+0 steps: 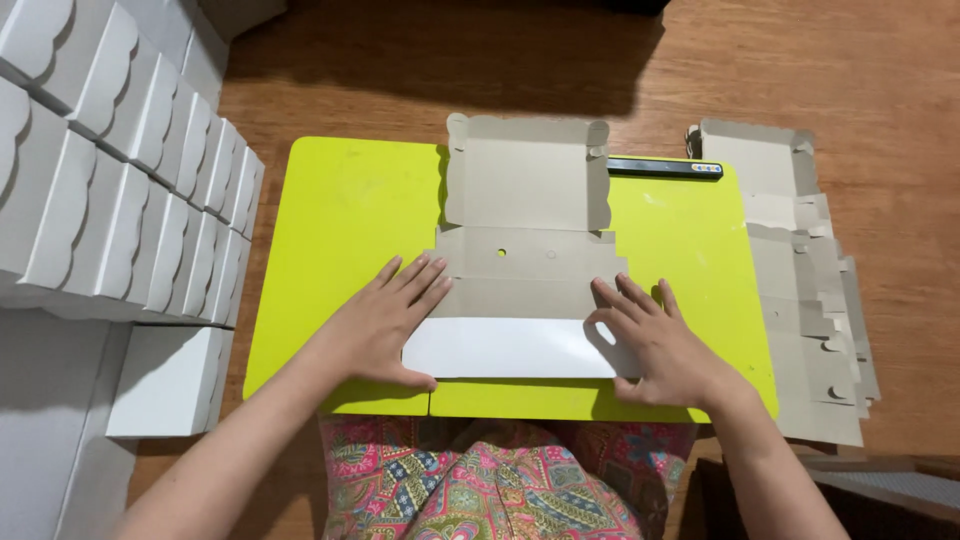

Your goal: Assembling a cardboard shipping box by folding flaps and inserting a product box.

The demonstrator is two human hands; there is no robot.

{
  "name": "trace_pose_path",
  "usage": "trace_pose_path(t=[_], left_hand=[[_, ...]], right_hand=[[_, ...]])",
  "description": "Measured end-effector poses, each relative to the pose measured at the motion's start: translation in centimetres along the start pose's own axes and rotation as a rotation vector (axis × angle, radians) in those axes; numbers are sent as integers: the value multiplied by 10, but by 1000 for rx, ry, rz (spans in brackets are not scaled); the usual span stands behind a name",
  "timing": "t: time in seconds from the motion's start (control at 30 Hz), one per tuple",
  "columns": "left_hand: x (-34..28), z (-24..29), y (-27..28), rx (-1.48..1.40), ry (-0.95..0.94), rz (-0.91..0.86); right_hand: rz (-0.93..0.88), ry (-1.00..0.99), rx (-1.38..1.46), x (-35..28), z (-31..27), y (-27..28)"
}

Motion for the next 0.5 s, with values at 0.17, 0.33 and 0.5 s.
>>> trace_pose_path(t=[0.17, 0.33, 0.5], left_hand=[[9, -12, 25, -275, 15, -134], [23, -45, 18, -498, 66, -185], [20, -76, 4, -882, 230, -80]], right_hand=[[-17, 86, 244, 2, -1, 36], [-54, 74, 468, 13, -2, 71], [38, -71, 838, 35, 67, 60]])
Point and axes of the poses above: each hand's wrist, its own x-axis towards the middle knuckle, its own y-axis out of the back of the hand, z = x × y, the point moved 9 cm from there along x, towards the middle knuckle, and after that the axes turned 14 degrees about x, right-handed, at the moved point
